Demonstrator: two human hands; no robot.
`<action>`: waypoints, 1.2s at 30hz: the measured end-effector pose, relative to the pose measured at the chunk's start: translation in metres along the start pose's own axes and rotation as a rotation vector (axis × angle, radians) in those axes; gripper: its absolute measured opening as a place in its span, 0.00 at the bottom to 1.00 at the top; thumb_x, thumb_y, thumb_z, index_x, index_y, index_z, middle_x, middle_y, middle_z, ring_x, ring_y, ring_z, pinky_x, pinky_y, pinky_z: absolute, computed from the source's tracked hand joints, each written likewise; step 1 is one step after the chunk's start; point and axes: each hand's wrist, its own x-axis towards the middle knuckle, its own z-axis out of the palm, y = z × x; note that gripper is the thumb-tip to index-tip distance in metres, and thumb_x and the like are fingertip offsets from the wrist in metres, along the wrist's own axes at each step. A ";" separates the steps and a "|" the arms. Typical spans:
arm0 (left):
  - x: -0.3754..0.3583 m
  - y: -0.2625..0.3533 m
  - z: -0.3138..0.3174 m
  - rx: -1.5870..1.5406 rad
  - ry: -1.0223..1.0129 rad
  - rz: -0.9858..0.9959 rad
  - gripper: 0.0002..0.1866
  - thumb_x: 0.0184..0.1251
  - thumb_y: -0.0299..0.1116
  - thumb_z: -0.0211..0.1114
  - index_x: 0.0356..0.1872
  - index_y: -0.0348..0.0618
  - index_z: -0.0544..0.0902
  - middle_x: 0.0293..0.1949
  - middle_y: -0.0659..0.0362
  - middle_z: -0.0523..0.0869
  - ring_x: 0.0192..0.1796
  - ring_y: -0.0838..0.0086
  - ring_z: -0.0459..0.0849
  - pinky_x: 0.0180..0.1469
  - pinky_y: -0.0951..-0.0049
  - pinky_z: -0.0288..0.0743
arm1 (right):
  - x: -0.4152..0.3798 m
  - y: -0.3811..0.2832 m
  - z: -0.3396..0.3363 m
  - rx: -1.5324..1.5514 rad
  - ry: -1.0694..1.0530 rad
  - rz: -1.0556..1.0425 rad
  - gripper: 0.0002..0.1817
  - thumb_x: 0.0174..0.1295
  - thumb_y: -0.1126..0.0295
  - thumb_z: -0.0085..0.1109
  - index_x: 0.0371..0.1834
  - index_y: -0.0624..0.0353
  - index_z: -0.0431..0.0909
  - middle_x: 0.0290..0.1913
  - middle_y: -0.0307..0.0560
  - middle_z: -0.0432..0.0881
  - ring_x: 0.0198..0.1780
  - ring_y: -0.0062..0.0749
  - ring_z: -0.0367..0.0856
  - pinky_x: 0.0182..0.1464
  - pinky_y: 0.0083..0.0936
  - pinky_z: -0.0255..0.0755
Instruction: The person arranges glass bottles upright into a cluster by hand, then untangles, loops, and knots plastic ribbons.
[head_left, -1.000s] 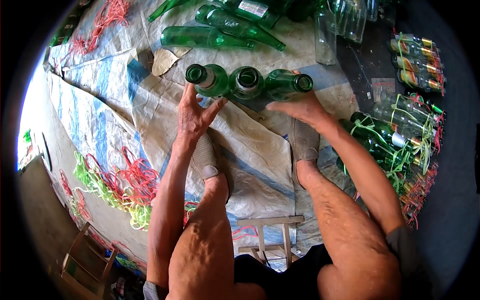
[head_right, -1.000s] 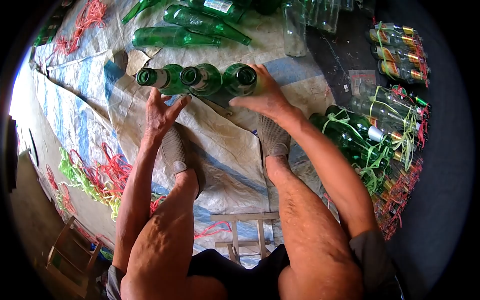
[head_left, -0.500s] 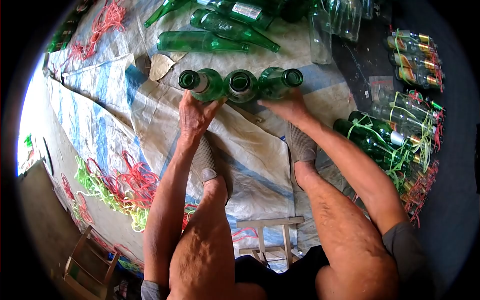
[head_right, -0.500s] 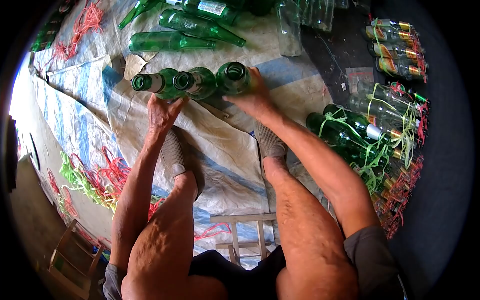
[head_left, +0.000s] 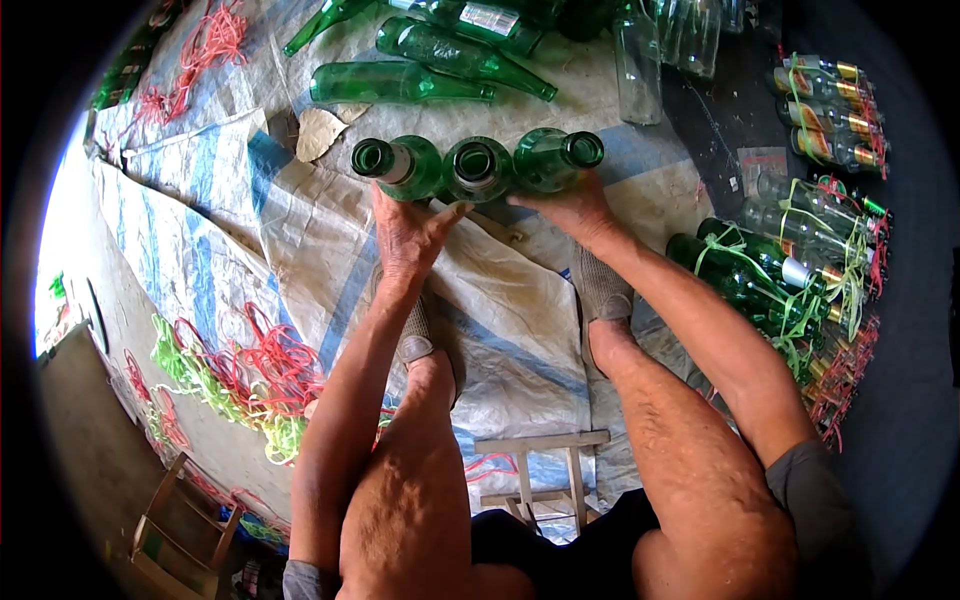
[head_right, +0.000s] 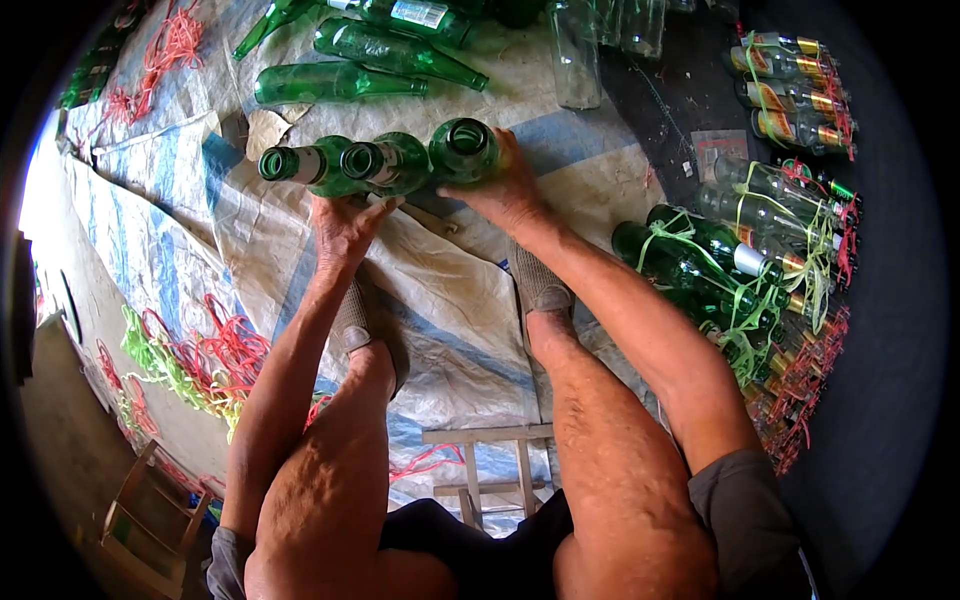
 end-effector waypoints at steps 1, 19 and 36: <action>-0.002 0.000 0.007 -0.034 0.033 0.006 0.38 0.42 0.34 0.89 0.58 0.41 0.81 0.57 0.48 0.80 0.61 0.48 0.79 0.64 0.52 0.74 | -0.001 0.001 0.001 0.008 0.006 0.015 0.48 0.35 0.64 0.92 0.65 0.56 0.74 0.59 0.52 0.79 0.62 0.52 0.79 0.66 0.41 0.77; -0.012 0.010 0.019 0.286 0.200 0.090 0.41 0.42 0.37 0.91 0.60 0.42 0.78 0.55 0.50 0.80 0.57 0.52 0.79 0.60 0.54 0.74 | 0.013 0.006 -0.003 0.024 -0.062 0.007 0.46 0.37 0.66 0.91 0.64 0.56 0.76 0.59 0.51 0.79 0.62 0.48 0.80 0.66 0.38 0.77; -0.008 0.019 0.029 0.227 0.284 0.042 0.45 0.42 0.38 0.90 0.63 0.41 0.74 0.56 0.46 0.80 0.59 0.45 0.78 0.61 0.51 0.73 | 0.046 -0.019 -0.019 0.297 -0.237 0.036 0.39 0.39 0.76 0.84 0.60 0.57 0.78 0.54 0.41 0.87 0.56 0.32 0.85 0.64 0.32 0.80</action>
